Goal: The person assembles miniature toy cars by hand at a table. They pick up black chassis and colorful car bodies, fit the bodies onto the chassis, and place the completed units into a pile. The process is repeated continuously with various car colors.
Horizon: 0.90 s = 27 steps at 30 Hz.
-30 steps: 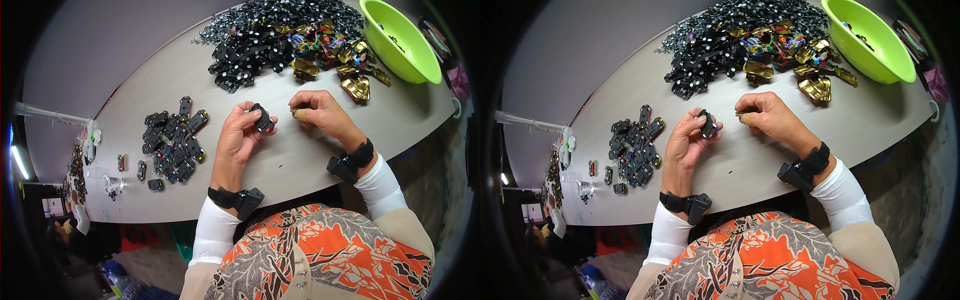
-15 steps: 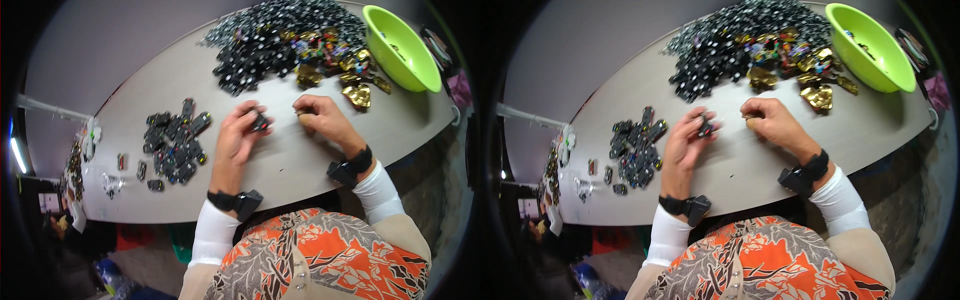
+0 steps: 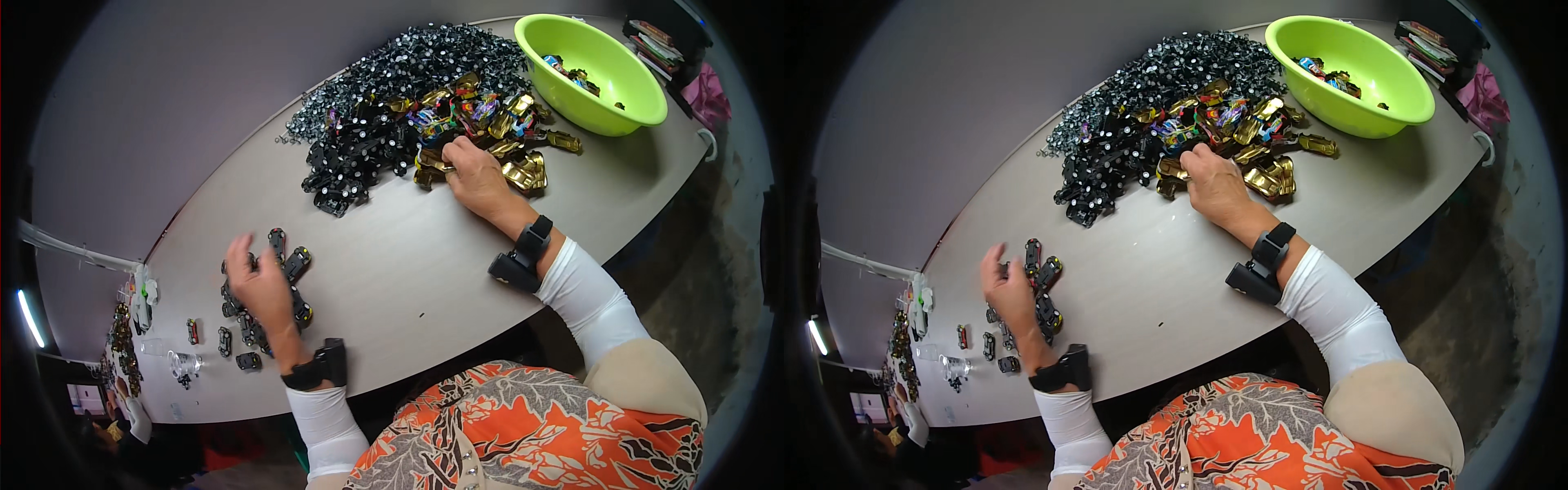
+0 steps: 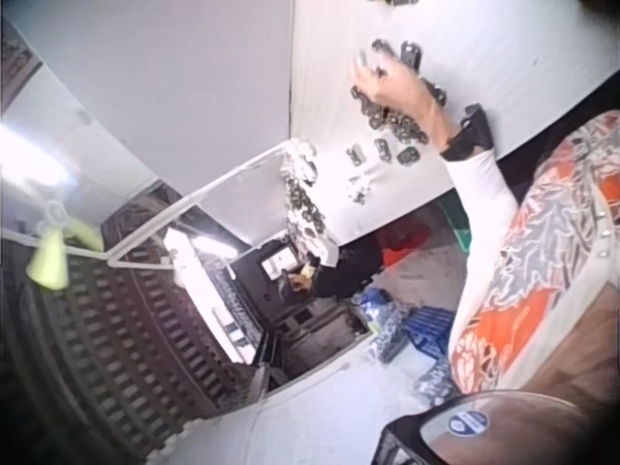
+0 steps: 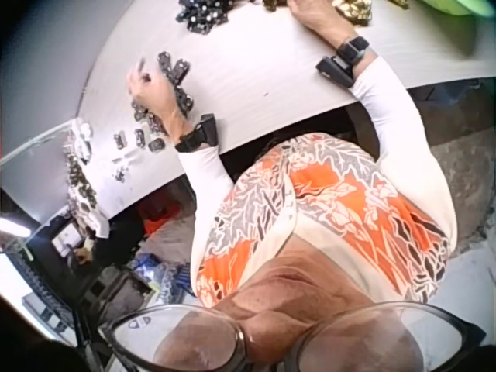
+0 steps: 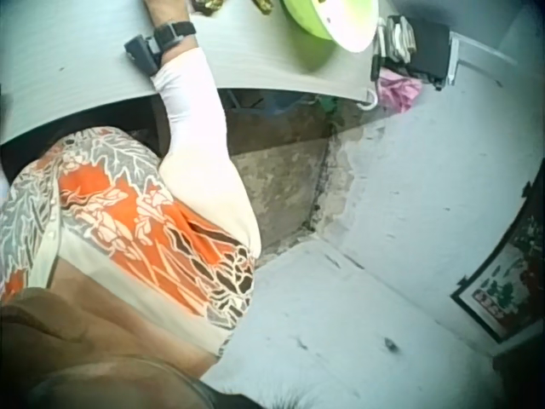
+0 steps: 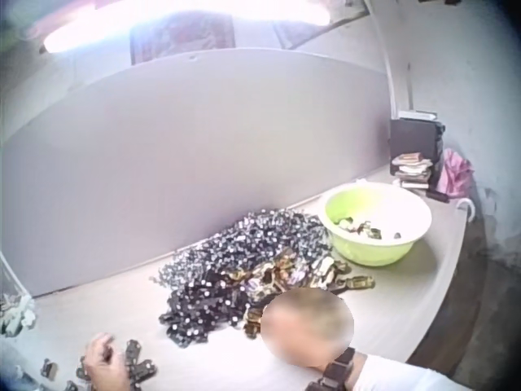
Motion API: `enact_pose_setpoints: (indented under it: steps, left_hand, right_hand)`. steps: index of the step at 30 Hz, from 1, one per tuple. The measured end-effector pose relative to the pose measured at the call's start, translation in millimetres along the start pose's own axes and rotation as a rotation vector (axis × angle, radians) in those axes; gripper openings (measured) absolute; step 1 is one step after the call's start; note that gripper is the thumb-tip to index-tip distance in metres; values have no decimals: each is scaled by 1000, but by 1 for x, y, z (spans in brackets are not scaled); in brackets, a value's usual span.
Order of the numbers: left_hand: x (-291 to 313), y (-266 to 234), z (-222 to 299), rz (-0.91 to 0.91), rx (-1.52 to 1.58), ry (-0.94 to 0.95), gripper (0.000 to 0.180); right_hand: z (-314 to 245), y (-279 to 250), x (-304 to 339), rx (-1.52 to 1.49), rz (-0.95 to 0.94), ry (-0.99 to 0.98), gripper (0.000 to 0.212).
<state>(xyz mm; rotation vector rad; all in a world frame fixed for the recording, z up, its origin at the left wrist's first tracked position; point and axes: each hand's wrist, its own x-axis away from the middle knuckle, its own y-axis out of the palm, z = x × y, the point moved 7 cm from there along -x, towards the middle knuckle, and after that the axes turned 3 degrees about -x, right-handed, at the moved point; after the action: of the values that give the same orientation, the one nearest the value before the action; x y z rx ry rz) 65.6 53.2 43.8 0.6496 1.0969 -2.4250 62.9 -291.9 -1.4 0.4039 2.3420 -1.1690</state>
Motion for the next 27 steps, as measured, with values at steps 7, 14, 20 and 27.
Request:
enact_pose_setpoints:
  steps: [7, 14, 20, 27]
  left_hand:
    - [55, 124, 87, -616, 864, -367, 34]
    - [79, 144, 88, -830, 1225, -627, 26]
    - [86, 147, 73, -768, 1424, -911, 21]
    - [95, 150, 67, -720, 1510, -1099, 23]
  right_hand:
    - [-10, 14, 19, -891, -374, 432, 28]
    - [-31, 18, 31, -1145, -524, 468, 29]
    - [-23, 3, 27, -1085, -320, 449, 14]
    - [-32, 21, 38, -1138, -362, 542, 10]
